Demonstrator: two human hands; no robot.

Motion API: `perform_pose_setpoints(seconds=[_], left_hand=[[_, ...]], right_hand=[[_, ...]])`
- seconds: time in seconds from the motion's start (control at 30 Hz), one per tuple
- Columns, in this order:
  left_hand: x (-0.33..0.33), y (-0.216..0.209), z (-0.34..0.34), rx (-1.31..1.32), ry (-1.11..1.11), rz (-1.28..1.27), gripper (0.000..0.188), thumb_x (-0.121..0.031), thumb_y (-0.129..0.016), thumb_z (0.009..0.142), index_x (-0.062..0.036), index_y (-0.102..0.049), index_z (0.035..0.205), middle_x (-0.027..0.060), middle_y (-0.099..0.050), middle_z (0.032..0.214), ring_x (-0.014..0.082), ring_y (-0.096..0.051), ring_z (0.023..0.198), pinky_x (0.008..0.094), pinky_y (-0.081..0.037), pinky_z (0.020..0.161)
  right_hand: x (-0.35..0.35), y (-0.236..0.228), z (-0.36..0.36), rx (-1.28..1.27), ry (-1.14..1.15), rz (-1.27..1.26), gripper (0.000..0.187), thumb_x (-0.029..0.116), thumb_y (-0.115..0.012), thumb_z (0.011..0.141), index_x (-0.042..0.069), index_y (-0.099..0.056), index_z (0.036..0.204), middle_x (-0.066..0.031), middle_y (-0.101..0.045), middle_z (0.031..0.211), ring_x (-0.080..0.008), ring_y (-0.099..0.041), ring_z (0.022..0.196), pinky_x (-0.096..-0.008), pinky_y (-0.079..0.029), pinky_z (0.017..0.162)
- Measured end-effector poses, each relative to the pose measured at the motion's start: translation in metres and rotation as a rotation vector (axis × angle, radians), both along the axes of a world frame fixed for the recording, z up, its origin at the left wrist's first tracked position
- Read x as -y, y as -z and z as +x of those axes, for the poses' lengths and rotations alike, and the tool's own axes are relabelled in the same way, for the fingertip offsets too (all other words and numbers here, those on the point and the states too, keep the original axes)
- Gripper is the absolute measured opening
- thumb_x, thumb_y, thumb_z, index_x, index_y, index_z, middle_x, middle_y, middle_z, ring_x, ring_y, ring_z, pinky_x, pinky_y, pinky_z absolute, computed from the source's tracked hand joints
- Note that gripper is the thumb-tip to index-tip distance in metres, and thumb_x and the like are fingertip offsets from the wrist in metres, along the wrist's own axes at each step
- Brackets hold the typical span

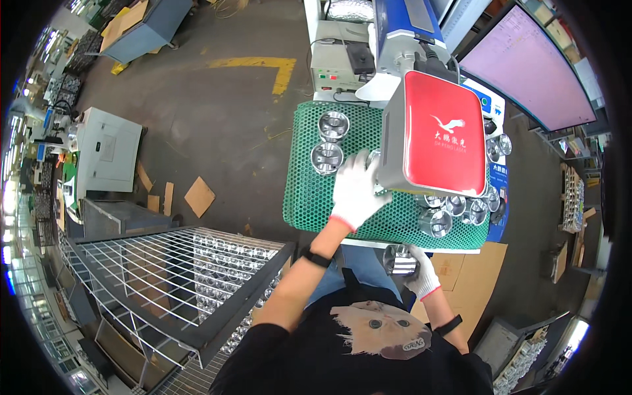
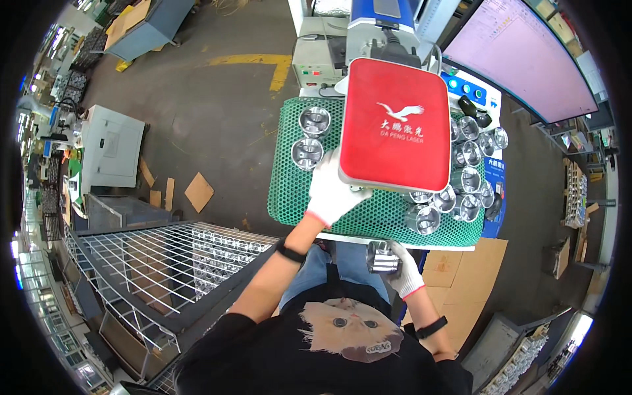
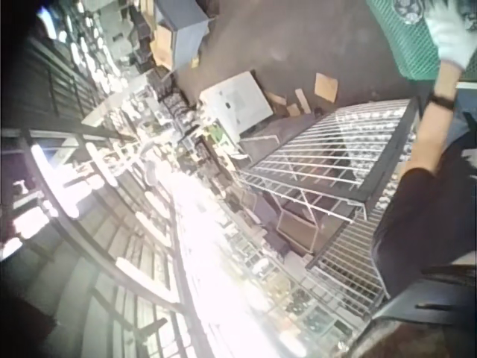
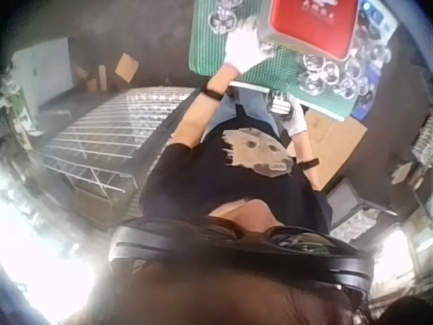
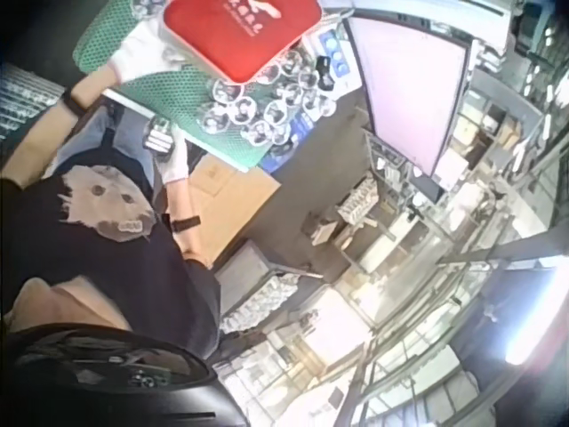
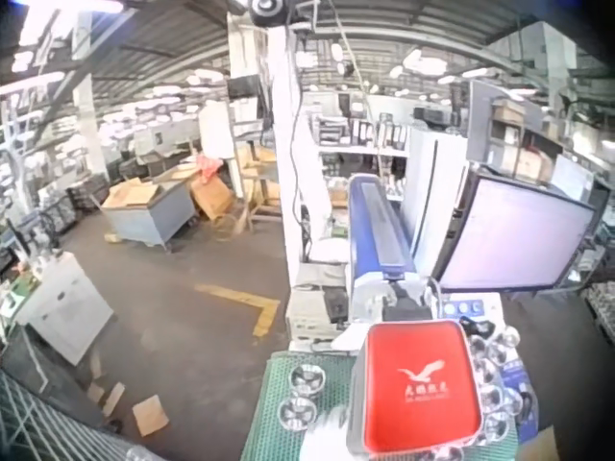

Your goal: The recorder takes pistons from a crate, places them one by one under a laser marking machine for engraving, and then moves them to another area.

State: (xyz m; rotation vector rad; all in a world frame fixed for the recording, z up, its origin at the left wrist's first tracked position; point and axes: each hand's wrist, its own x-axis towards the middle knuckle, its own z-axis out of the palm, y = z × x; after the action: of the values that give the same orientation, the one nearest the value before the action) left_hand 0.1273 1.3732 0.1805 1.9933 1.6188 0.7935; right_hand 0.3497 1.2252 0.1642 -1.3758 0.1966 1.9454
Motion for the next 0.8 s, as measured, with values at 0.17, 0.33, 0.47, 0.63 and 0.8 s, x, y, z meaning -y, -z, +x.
perform_pose_setpoints(seconds=[0.17, 0.33, 0.47, 0.63, 0.8], left_hand=[[-0.046, 0.11, 0.003, 0.465, -0.115, -0.081, 0.065, -0.035, -0.078, 0.067, -0.0055, -0.055, 0.12, 0.0167, -0.055, 0.113, 0.0325, -0.059, 0.099, 0.0417, -0.05, 0.086], [-0.008, 0.007, -0.008, 0.469, -0.329, -0.151, 0.065, -0.029, -0.08, 0.072, -0.0027, -0.053, 0.126, 0.0165, -0.057, 0.111, 0.0282, -0.063, 0.095, 0.036, -0.052, 0.085], [0.085, 0.028, -0.055, 0.867, -0.464, -0.202, 0.07, -0.023, -0.083, 0.07, 0.0002, -0.051, 0.128, 0.0126, -0.059, 0.106, 0.0209, -0.061, 0.097, 0.0326, -0.05, 0.086], [0.214, 0.063, -0.103, 1.046, -0.663, -0.503, 0.059, -0.007, -0.072, 0.079, 0.0012, -0.045, 0.131, 0.011, -0.059, 0.111, 0.0203, -0.06, 0.101, 0.0332, -0.05, 0.091], [0.29, 0.071, -0.124, 1.177, -0.876, -0.655, 0.055, -0.007, -0.068, 0.081, 0.0002, -0.044, 0.129, 0.0152, -0.06, 0.113, 0.0255, -0.064, 0.101, 0.0376, -0.054, 0.087]], right_hand=[[-0.025, -0.011, -0.006, 0.01, -0.225, 0.092, 0.031, 0.023, -0.062, 0.09, 0.009, -0.057, 0.117, -0.0074, -0.065, 0.11, -0.0223, -0.065, 0.1, -0.0377, -0.054, 0.086], [-0.102, 0.013, -0.013, 0.781, -0.486, 0.608, 0.053, 0.023, -0.065, 0.088, 0.002, -0.047, 0.133, -0.0117, -0.06, 0.124, -0.0225, -0.057, 0.112, -0.0366, -0.046, 0.097], [-0.172, 0.123, -0.01, 1.395, -0.744, 1.344, 0.058, 0.025, -0.076, 0.08, 0.002, -0.051, 0.127, -0.0124, -0.062, 0.113, -0.0212, -0.062, 0.095, -0.0354, -0.051, 0.08], [-0.196, 0.02, -0.099, 0.857, -0.679, 1.082, 0.071, 0.039, -0.079, 0.072, 0.003, -0.049, 0.126, -0.0139, -0.059, 0.106, -0.0259, -0.059, 0.098, -0.0397, -0.049, 0.087], [-0.192, 0.013, -0.114, 1.416, -0.996, 0.97, 0.061, 0.038, -0.072, 0.079, 0.006, -0.049, 0.126, -0.0147, -0.058, 0.107, -0.0271, -0.058, 0.093, -0.0403, -0.05, 0.083]])
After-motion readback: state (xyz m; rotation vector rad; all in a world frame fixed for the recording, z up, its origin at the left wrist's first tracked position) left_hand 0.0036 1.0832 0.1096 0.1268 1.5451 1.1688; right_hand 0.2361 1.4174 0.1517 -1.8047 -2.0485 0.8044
